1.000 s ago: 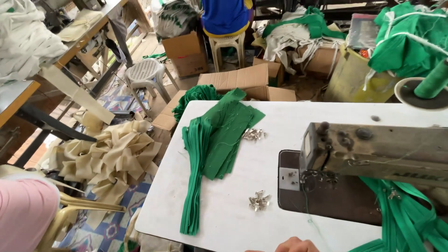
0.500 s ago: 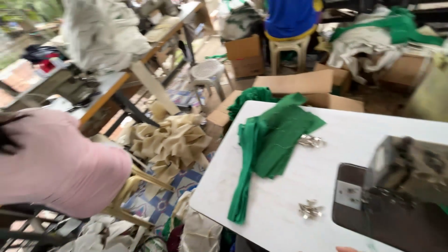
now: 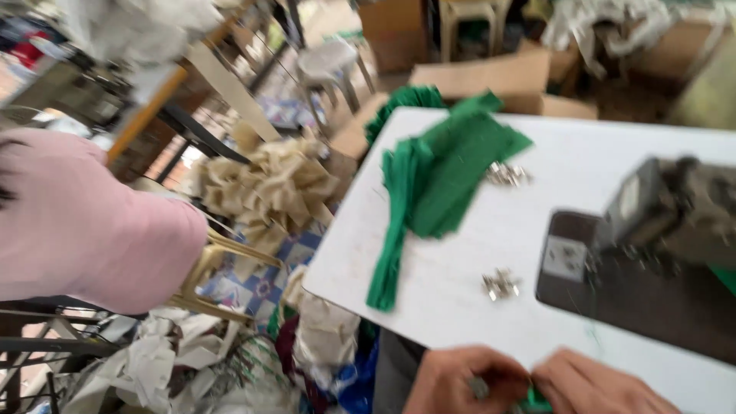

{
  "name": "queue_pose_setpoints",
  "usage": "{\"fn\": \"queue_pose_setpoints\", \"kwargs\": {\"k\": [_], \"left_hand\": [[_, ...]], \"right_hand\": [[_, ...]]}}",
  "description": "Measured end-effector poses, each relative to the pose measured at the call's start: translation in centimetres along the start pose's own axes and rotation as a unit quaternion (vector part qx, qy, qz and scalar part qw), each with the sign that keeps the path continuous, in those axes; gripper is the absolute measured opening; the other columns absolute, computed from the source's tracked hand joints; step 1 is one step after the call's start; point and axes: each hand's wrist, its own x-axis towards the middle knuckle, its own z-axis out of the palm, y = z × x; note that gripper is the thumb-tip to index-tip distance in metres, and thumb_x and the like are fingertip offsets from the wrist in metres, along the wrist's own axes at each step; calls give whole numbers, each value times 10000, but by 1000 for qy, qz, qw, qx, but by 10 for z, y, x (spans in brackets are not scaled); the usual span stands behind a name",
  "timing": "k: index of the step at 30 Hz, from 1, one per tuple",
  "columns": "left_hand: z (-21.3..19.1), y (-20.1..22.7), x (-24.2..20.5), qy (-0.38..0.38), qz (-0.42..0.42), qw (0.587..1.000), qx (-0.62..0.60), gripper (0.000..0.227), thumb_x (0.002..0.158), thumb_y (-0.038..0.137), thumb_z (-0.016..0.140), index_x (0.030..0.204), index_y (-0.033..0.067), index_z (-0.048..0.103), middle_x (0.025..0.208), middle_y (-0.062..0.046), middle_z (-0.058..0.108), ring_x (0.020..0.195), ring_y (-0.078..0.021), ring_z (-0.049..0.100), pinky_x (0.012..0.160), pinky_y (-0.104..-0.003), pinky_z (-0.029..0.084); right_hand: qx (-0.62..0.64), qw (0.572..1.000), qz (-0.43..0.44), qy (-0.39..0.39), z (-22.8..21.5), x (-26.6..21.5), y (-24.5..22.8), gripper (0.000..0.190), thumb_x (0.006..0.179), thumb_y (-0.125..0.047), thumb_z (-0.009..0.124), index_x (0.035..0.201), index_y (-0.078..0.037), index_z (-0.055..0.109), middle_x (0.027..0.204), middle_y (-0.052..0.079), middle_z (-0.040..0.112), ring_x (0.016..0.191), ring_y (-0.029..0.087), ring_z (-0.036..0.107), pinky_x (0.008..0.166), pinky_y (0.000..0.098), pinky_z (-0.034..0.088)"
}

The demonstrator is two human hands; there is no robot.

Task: Manually threading metal sliders onto green zipper tapes at a sewing workstation.

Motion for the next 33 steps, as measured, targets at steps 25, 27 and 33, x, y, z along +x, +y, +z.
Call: {"fn": "queue_pose_setpoints", "kwargs": {"k": [25,27,33], "left_hand": [[-32,55,35,-188,20,982,32,254,1118,287,539,998,79,621,910,-77,632,782,-204,629,706,-354,475],[-30,47,33,-195,29,980,30,274,1127,313,514,988,92,596,894,-70,606,753,-198,597,683,-368,455],[-35,33,43,-304,-48,951,-38,128,1095,217,623,1004,130,642,950,-29,600,842,-122,584,765,-325,438]], "right_hand": [[290,889,-342,88,76,29,32,172,1020,-310,669,862,-245,695,733,-12,615,548,149,562,557,384,356],[272,895,-337,109,78,25,28,259,1048,-326,637,810,-226,628,695,-9,550,542,134,474,554,387,321],[349,892,-284,32,112,19,28,277,1064,-340,672,822,-232,592,753,-58,527,647,68,428,635,341,334]]}}
